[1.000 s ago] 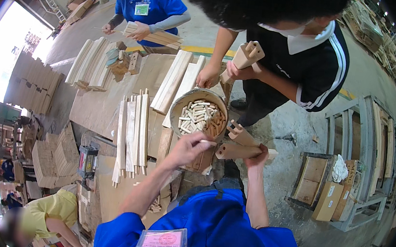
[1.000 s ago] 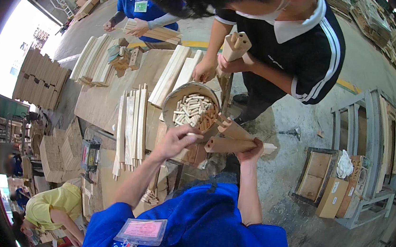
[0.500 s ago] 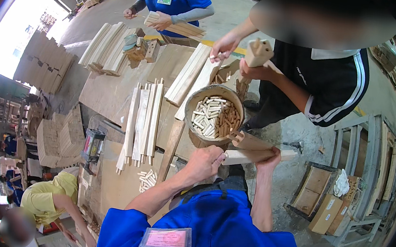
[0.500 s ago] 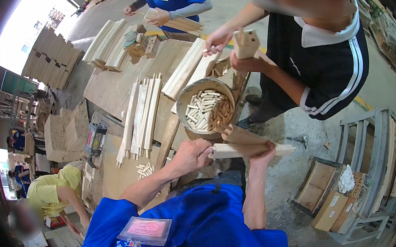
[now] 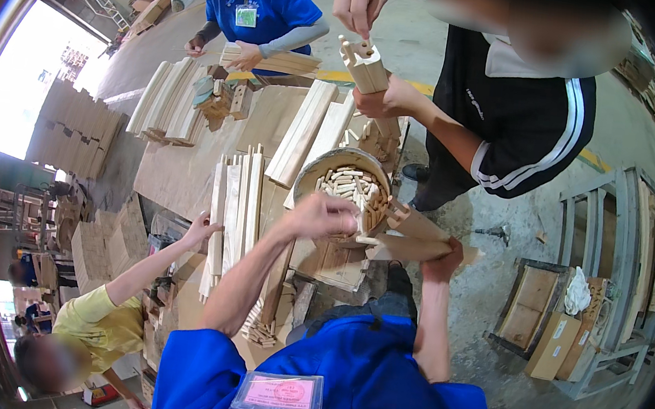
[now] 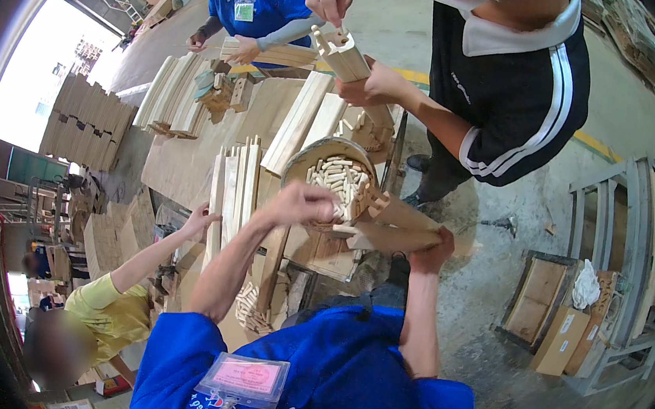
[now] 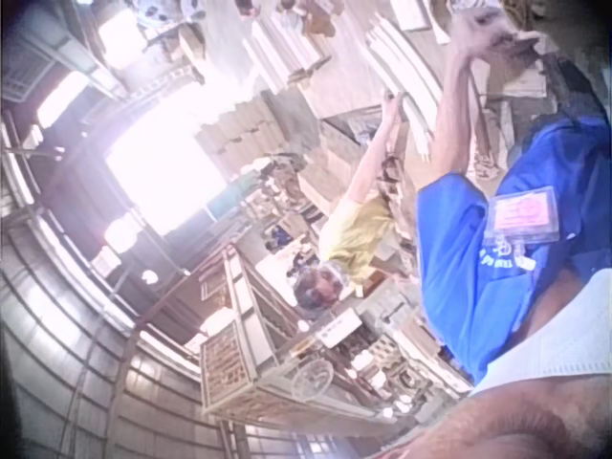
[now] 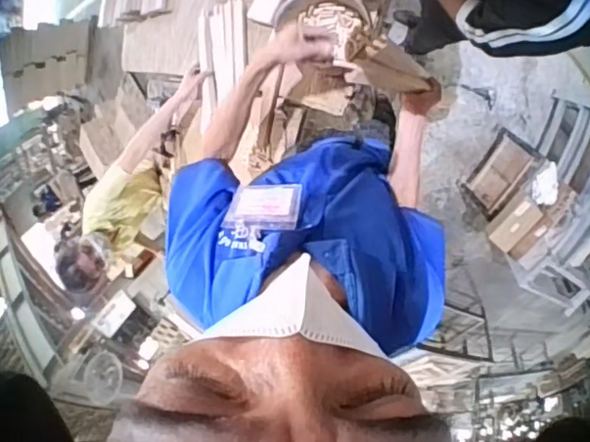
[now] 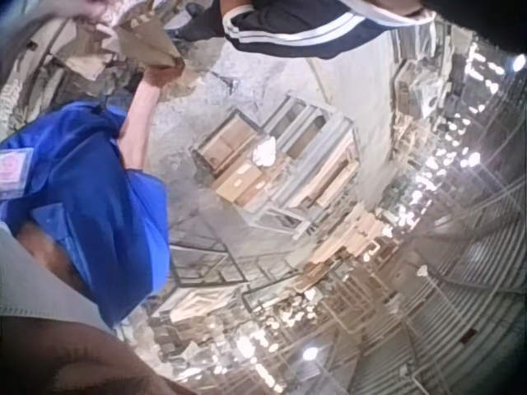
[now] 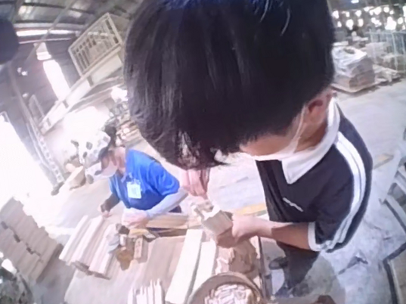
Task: The person inserts small wooden dowels into pre-drilled holes on rectangular wooden blocks. They repeatedly pick dowels from a container, align them with the holes, and press them in by hand. The assembled blocks are placed on the table.
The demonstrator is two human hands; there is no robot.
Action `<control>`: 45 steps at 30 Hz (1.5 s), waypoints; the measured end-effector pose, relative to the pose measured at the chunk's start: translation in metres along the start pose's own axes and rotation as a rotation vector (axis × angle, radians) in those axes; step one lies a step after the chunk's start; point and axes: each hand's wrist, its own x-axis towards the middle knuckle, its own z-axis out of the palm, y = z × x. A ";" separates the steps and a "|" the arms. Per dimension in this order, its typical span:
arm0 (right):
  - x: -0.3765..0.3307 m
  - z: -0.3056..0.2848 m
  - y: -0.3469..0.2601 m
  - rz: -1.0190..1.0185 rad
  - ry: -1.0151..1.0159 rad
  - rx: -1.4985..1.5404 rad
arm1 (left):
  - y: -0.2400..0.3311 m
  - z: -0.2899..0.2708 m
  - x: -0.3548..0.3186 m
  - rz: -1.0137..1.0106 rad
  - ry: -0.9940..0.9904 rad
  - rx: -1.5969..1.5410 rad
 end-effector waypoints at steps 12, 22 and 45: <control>0.003 -0.005 0.004 0.117 -0.016 0.109 | -0.042 -0.011 0.050 0.040 0.025 0.902; -0.007 -0.001 0.002 0.071 0.003 0.071 | -0.003 0.100 -0.060 0.178 0.312 -0.495; -0.053 -0.001 0.005 -0.081 0.057 -0.062 | -0.036 0.087 -0.121 -0.048 0.222 -0.328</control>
